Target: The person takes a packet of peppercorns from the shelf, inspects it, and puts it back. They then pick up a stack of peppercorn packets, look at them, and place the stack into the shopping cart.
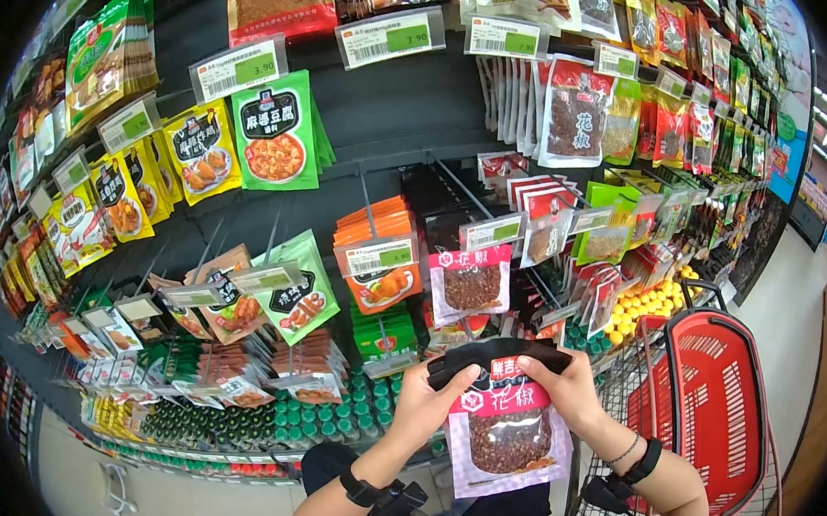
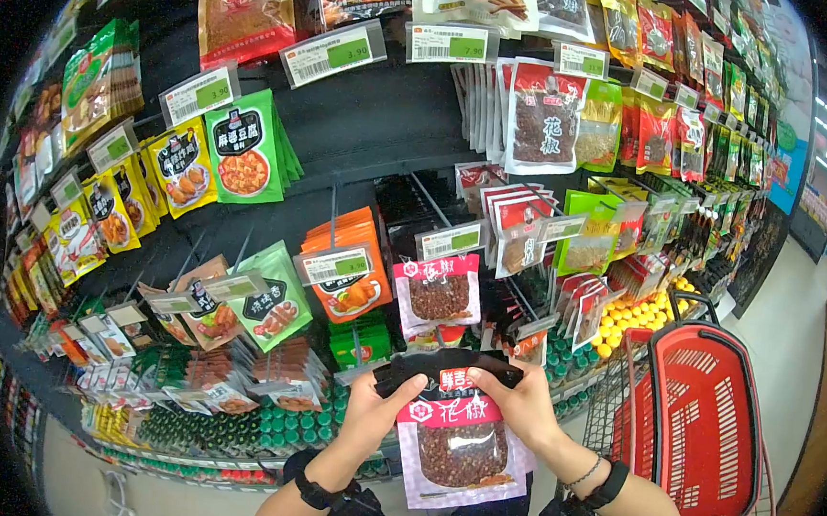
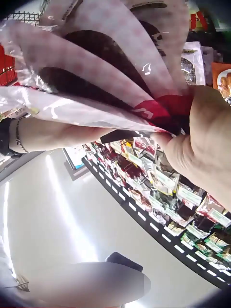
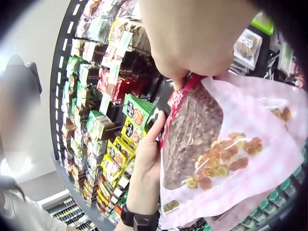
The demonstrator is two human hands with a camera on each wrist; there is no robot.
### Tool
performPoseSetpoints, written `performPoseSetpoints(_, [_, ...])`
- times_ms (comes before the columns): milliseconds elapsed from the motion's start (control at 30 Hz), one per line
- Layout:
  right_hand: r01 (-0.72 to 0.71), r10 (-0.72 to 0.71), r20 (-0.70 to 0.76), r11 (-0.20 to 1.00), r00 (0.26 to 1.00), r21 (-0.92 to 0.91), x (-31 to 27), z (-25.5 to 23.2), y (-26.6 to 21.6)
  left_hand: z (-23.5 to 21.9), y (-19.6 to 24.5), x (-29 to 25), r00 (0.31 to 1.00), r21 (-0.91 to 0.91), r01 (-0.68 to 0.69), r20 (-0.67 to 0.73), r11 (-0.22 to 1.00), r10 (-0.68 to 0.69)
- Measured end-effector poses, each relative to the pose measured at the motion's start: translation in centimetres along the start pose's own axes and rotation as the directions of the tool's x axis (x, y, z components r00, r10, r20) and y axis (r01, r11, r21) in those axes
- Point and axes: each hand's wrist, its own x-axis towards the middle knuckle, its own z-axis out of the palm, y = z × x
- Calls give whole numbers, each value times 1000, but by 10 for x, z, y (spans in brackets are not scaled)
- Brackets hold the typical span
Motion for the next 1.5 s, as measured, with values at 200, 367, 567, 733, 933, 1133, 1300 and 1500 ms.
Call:
performPoseSetpoints(200, [119,-107,-90,983,990,140,13,2,-4,0,4,22,996,16,-76,-41,997,77])
performPoseSetpoints(367, [13,4,-58,959,998,284,22,-3,6,1,0,33,997,-106,15,-72,994,-23])
performPoseSetpoints(567, [89,-51,-123,943,991,321,31,-10,16,-2,-4,46,986,-180,159,-12,971,-164])
performPoseSetpoints(733, [73,18,-194,888,981,454,40,-18,24,-12,-12,57,978,-409,210,104,888,-184])
performPoseSetpoints(933, [114,2,-220,851,976,512,48,-22,33,-11,-15,68,988,-360,152,42,920,-147])
performPoseSetpoints(1133, [125,-55,-168,886,984,447,69,-31,35,-14,-15,93,967,-371,207,-63,905,-247])
performPoseSetpoints(1300, [179,-123,-158,894,980,411,98,-32,48,-15,-12,138,941,-237,329,-2,914,-339])
performPoseSetpoints(1500, [254,-207,-175,914,963,315,128,-29,55,-15,-11,165,976,-70,192,-88,979,-198])
